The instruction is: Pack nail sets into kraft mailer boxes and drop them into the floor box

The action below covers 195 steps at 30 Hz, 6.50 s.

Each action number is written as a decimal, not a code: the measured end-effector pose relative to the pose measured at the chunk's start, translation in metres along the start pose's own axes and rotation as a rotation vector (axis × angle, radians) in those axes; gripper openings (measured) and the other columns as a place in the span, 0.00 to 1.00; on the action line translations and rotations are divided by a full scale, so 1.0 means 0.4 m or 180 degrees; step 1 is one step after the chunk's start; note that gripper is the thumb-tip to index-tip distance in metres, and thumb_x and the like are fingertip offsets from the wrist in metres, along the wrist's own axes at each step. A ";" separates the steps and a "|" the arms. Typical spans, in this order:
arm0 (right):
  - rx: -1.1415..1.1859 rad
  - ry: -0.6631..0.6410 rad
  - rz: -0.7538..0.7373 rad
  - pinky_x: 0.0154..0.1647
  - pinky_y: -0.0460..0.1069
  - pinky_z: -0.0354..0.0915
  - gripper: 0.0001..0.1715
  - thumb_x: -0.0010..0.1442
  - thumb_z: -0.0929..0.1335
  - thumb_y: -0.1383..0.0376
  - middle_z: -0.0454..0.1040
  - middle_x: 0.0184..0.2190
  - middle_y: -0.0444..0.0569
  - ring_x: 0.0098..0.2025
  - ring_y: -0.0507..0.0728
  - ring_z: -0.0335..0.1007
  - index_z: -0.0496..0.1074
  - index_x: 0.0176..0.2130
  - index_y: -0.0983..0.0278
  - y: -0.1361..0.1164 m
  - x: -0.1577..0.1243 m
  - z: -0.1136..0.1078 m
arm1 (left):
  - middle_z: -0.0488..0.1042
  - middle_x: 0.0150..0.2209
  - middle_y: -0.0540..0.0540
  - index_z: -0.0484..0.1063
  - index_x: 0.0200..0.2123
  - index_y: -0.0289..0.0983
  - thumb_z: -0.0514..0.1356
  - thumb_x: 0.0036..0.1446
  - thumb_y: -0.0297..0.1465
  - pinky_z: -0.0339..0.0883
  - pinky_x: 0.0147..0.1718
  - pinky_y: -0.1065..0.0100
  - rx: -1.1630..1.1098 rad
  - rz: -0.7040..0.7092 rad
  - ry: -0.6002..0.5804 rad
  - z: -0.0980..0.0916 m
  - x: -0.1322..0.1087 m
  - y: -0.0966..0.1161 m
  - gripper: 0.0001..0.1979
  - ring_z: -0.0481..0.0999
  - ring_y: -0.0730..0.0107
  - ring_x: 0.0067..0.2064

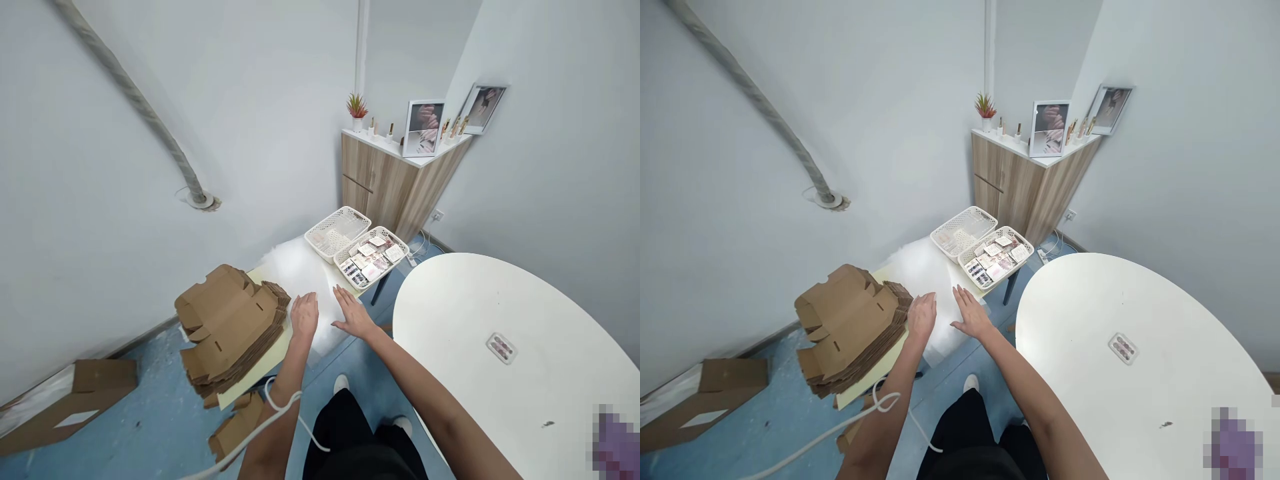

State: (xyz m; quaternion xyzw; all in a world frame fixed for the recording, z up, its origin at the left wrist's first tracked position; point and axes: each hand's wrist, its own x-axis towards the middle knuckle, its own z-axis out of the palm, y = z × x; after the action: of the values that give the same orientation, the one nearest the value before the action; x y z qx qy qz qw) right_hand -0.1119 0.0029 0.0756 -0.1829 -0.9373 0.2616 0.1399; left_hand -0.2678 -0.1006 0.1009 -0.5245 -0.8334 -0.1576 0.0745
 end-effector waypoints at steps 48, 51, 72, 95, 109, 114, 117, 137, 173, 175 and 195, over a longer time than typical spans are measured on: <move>-0.0610 0.0590 0.1822 0.58 0.59 0.65 0.26 0.52 0.60 0.78 0.68 0.59 0.59 0.62 0.62 0.61 0.72 0.49 0.67 0.340 -1.143 -0.146 | 0.41 0.71 0.37 0.46 0.69 0.42 0.53 0.62 0.45 0.38 0.62 0.35 -0.0577 0.2218 -0.1332 0.418 -0.443 0.861 0.36 0.41 0.43 0.70; -0.0578 0.0469 0.1754 0.64 0.64 0.55 0.30 0.53 0.61 0.73 0.65 0.61 0.61 0.65 0.64 0.56 0.69 0.55 0.69 0.318 -1.148 -0.146 | 0.40 0.71 0.38 0.44 0.69 0.44 0.52 0.62 0.49 0.36 0.62 0.34 -0.0530 0.2268 -0.1395 0.438 -0.446 0.847 0.37 0.41 0.43 0.70; -0.0640 0.0923 0.2871 0.61 0.63 0.56 0.40 0.53 0.70 0.61 0.64 0.60 0.63 0.61 0.69 0.58 0.58 0.62 0.67 0.753 -1.008 -0.320 | 0.39 0.71 0.36 0.40 0.70 0.40 0.52 0.63 0.48 0.35 0.64 0.38 -0.0696 0.2697 -0.1537 0.396 -0.325 0.864 0.39 0.39 0.45 0.71; -0.0188 0.0263 0.1782 0.65 0.65 0.50 0.40 0.54 0.69 0.67 0.61 0.63 0.61 0.65 0.66 0.53 0.57 0.64 0.65 0.356 -0.896 -0.158 | 0.70 0.53 0.40 0.68 0.50 0.40 0.50 0.62 0.27 0.51 0.64 0.45 -0.1075 0.3116 -0.1823 0.332 -0.379 0.682 0.15 0.67 0.58 0.59; -0.0357 0.0858 0.2343 0.58 0.61 0.59 0.28 0.60 0.66 0.61 0.65 0.57 0.61 0.59 0.66 0.60 0.60 0.58 0.64 0.266 -0.958 -0.135 | 0.70 0.49 0.43 0.68 0.43 0.41 0.50 0.59 0.21 0.56 0.61 0.48 -0.0997 0.3010 -0.1644 0.325 -0.386 0.696 0.13 0.70 0.59 0.53; -0.0413 0.0900 0.2379 0.50 0.58 0.64 0.22 0.58 0.68 0.59 0.68 0.48 0.58 0.50 0.66 0.65 0.64 0.50 0.63 0.201 -1.016 -0.105 | 0.71 0.45 0.44 0.68 0.38 0.40 0.48 0.62 0.24 0.60 0.57 0.49 -0.1403 0.2780 -0.1787 0.315 -0.364 0.701 0.11 0.72 0.61 0.48; -0.0556 0.0812 0.2452 0.50 0.59 0.63 0.20 0.57 0.68 0.64 0.68 0.48 0.57 0.51 0.66 0.64 0.65 0.49 0.64 0.182 -1.020 -0.087 | 0.73 0.44 0.45 0.68 0.39 0.40 0.47 0.62 0.26 0.60 0.57 0.50 -0.1644 0.2759 -0.1998 0.304 -0.345 0.696 0.11 0.74 0.62 0.47; 0.0701 0.1044 0.4040 0.30 0.46 0.58 0.11 0.62 0.64 0.59 0.76 0.33 0.46 0.35 0.55 0.70 0.71 0.31 0.60 0.243 -0.969 -0.141 | 0.76 0.36 0.48 0.71 0.37 0.40 0.51 0.62 0.29 0.67 0.37 0.67 -0.1416 0.1490 -0.2536 0.304 -0.292 0.710 0.09 0.76 0.65 0.39; -0.1268 0.0095 0.2022 0.66 0.61 0.51 0.30 0.61 0.61 0.72 0.61 0.63 0.63 0.64 0.62 0.58 0.60 0.62 0.72 0.269 -0.934 -0.075 | 0.59 0.65 0.38 0.59 0.63 0.43 0.56 0.60 0.27 0.58 0.60 0.47 -0.1078 0.3328 -0.1675 0.438 -0.338 0.731 0.27 0.60 0.51 0.65; -0.1268 0.0157 0.2086 0.65 0.61 0.51 0.30 0.61 0.61 0.72 0.62 0.63 0.62 0.64 0.61 0.58 0.61 0.62 0.71 0.264 -0.935 -0.072 | 0.60 0.64 0.39 0.59 0.63 0.44 0.57 0.60 0.28 0.59 0.60 0.47 -0.1195 0.3389 -0.1780 0.443 -0.327 0.726 0.28 0.61 0.51 0.65; -0.1363 0.0226 0.2204 0.66 0.63 0.45 0.23 0.55 0.64 0.72 0.73 0.50 0.56 0.59 0.64 0.61 0.72 0.50 0.63 0.162 -0.942 -0.081 | 0.62 0.63 0.38 0.63 0.61 0.45 0.63 0.57 0.36 0.50 0.62 0.44 -0.1110 0.3245 -0.2564 0.316 -0.351 0.722 0.29 0.61 0.52 0.64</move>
State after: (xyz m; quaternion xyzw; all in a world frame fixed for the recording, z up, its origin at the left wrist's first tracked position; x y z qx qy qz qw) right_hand 0.2539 -0.0879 0.0042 -0.5216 -0.8482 0.0857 0.0346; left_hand 0.0584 -0.0615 -0.0052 -0.8745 -0.4065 -0.0270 -0.2631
